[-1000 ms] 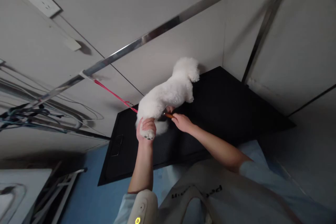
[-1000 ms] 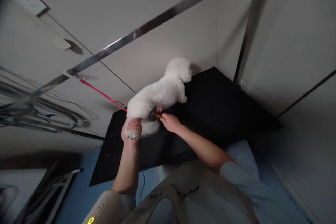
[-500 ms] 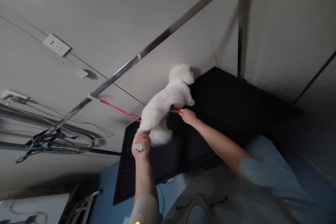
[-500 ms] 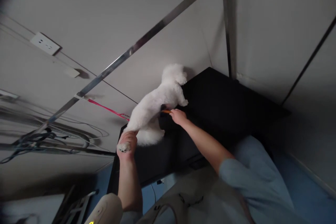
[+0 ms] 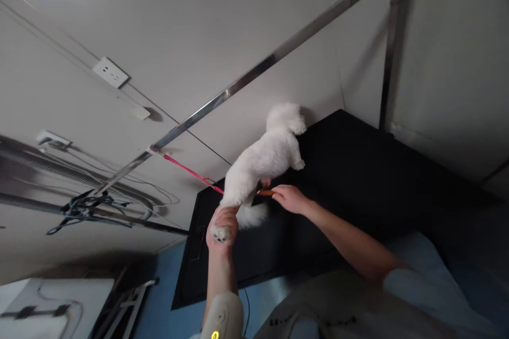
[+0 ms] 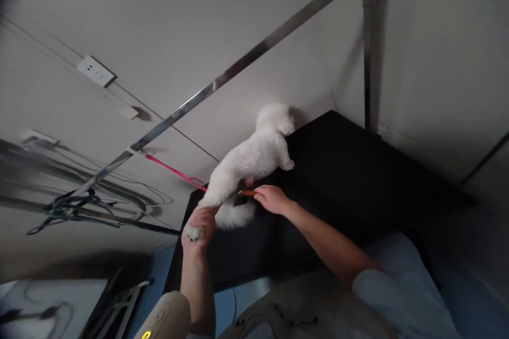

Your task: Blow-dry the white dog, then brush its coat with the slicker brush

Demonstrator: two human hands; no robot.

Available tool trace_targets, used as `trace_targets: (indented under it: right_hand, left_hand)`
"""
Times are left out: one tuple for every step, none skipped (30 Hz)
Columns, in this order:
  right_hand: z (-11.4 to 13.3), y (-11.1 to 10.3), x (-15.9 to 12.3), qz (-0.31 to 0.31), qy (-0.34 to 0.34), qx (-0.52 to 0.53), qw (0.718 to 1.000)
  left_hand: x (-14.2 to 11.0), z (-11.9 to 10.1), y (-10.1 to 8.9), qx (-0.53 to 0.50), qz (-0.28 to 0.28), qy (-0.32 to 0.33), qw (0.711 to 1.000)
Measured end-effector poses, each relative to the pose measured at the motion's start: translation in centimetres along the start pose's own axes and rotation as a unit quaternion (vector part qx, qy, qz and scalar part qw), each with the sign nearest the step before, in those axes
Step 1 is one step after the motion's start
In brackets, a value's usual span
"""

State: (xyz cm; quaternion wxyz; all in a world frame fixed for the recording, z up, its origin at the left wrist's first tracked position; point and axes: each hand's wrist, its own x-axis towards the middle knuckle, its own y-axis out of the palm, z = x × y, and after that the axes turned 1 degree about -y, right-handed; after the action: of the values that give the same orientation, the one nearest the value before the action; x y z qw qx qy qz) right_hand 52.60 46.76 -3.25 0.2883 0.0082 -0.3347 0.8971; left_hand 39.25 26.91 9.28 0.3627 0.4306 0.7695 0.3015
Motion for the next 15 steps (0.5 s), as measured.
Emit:
trace_targets:
  right_hand:
    - [0.0,-0.2,0.3,0.015,-0.037,0.006,0.999]
    - [-0.1,-0.4,0.7,0.024,-0.061,0.009,0.998]
    - [-0.2,-0.6,1.1,0.027,-0.066,0.008,0.997]
    - [-0.4,-0.9,1.5,0.025,-0.053,0.005,0.998]
    - [-0.6,-1.1,1.8,0.021,-0.028,0.001,0.999]
    - [-0.6,-1.2,2.0,0.019,-0.013,-0.002,1.000]
    - [-0.6,-1.2,2.2,0.023,-0.019,-0.001,1.000]
    - [-0.4,-1.2,2.3,0.035,-0.049,0.006,0.998]
    - [0.0,-1.1,2.5,0.051,-0.095,0.013,0.994]
    - [0.3,-1.1,2.8,0.069,-0.142,0.018,0.987]
    - [0.5,-1.3,3.1,0.083,-0.176,0.017,0.981]
    - [0.6,-1.5,3.4,0.091,-0.186,0.007,0.978]
    - [0.5,-2.0,3.8,0.090,-0.167,-0.012,0.982]
    - [0.3,-2.4,4.1,0.084,-0.130,-0.037,0.987]
    - [0.1,-2.9,4.3,0.073,-0.089,-0.061,0.991]
  left_hand:
    - [-0.2,0.0,0.2,-0.015,-0.015,0.005,1.000]
    - [-0.5,-0.1,0.4,-0.045,-0.027,0.009,0.999]
    - [-0.7,-0.1,0.6,-0.076,-0.036,0.007,0.996]
    - [-1.0,-0.2,0.7,-0.091,-0.041,0.001,0.995]
    - [-1.2,-0.3,0.9,-0.100,-0.045,-0.005,0.994]
    - [-1.4,-0.4,0.9,-0.101,-0.051,-0.007,0.994]
    - [-1.6,-0.5,0.9,-0.093,-0.058,-0.006,0.994]
    - [-1.8,-0.5,0.9,-0.080,-0.067,-0.001,0.995]
    - [-1.9,-0.5,0.9,-0.066,-0.077,0.007,0.995]
    - [-2.1,-0.5,0.8,-0.057,-0.088,0.019,0.994]
    - [-2.3,-0.4,0.7,-0.057,-0.099,0.030,0.993]
    - [-2.5,-0.3,0.6,-0.066,-0.109,0.037,0.991]
    - [-2.7,-0.1,0.5,-0.076,-0.114,0.043,0.990]
    - [-2.9,0.0,0.3,-0.066,-0.112,0.044,0.990]
    - [-3.0,0.1,0.2,-0.050,-0.105,0.045,0.992]
